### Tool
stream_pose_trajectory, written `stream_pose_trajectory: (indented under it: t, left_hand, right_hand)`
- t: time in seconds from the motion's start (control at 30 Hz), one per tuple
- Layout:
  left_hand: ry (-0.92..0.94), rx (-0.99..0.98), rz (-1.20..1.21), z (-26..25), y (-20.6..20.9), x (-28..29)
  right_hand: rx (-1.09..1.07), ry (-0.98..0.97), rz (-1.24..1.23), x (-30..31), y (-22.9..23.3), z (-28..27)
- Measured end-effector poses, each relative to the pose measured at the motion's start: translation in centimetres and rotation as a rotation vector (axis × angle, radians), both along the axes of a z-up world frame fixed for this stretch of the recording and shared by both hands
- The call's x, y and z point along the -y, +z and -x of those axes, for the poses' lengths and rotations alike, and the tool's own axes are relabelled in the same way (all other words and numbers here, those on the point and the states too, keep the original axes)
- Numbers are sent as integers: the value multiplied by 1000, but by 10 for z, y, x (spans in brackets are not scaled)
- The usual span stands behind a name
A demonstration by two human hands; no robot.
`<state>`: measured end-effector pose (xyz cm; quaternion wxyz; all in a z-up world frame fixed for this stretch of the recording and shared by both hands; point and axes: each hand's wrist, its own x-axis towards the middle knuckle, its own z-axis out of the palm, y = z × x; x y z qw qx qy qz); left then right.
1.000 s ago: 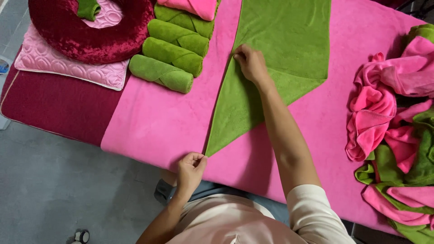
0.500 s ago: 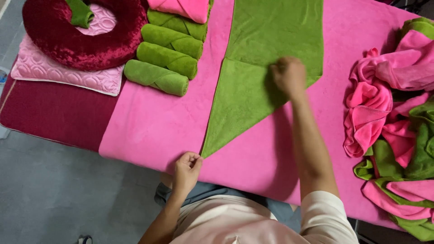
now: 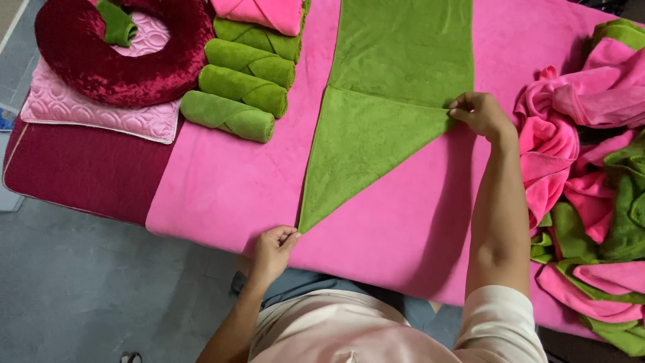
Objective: Folding and rolling pink and green towels into decorative shapes on a massage table.
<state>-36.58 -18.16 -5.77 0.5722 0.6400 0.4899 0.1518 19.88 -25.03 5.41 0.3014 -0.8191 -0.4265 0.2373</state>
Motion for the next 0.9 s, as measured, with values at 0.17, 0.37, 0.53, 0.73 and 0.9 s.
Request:
stream_pose_trajectory:
  t: [0.17,0.37,0.53,0.73,0.9]
  left_hand:
    - [-50,-16,-21,5,-1,-4]
    - [-131,-83,23,9,18,-17]
    - [-242,-261,-186,-4,73,-18]
    - [-253,204,-955,-104,72,-54]
    - [-516,137,-1128,-244,26,-118]
  right_hand:
    - [-106,-6,-133,8,-12,-14]
    - [-121,-54,-134,3,-18,-15]
    - [377,-140,-101,0,-40,-19]
    - [525,-17,-269,-23,-65,138]
    - [553,129,-247,-36,-63,258]
